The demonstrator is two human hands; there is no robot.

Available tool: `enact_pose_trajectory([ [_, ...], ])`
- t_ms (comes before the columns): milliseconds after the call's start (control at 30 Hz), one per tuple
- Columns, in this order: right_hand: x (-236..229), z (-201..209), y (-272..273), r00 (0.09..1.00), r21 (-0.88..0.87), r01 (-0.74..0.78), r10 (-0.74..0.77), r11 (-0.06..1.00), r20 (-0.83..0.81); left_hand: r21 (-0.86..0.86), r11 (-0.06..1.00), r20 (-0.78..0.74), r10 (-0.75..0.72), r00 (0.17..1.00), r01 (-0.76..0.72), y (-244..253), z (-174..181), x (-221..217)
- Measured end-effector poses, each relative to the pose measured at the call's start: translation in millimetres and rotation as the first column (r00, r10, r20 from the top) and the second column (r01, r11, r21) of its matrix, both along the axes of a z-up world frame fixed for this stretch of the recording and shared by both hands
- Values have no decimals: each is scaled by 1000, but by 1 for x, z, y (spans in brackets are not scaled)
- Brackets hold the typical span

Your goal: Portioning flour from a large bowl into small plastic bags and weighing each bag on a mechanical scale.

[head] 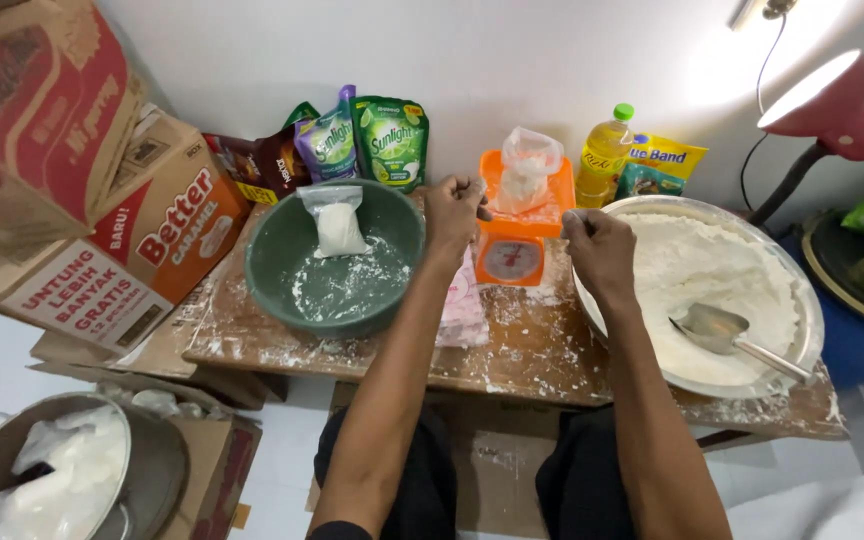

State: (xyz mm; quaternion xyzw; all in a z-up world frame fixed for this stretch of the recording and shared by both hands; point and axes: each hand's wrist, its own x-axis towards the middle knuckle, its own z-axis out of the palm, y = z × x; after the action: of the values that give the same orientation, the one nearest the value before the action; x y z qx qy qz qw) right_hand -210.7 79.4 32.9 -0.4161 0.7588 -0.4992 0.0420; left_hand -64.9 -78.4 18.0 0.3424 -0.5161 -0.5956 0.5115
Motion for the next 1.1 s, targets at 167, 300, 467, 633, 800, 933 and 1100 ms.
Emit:
enact_pose_trajectory([
  [167,-28,2,-46,997,43,26,-23,999,-75,-23,998,9,65,998,-65,-30,-10,-38],
  [300,-45,1,-66,995,-39,-2,-2,999,-104,10,998,17,69,997,-69,-11,27,-36],
  [467,-41,9,-78,994,-59,-11,5,998,-107,29,998,34,48,998,-49,-17,38,-44],
  [633,-36,3,-87,999,-59,-9,6,998,-47,-23,998,112,58,992,-56,-27,15,-67],
  [800,-34,1,-89,997,-118,-83,83,990,-1,17,1000,-9,4,1000,-4,-17,17,-72],
  [933,-40,-3,-91,994,-142,-100,104,985,21,-13,1000,18,13,1000,-13,-12,22,-68],
  [1100,-43,-2,-90,987,-229,-161,159,960,-27,-84,996,-14,9,1000,-10,-10,25,-66],
])
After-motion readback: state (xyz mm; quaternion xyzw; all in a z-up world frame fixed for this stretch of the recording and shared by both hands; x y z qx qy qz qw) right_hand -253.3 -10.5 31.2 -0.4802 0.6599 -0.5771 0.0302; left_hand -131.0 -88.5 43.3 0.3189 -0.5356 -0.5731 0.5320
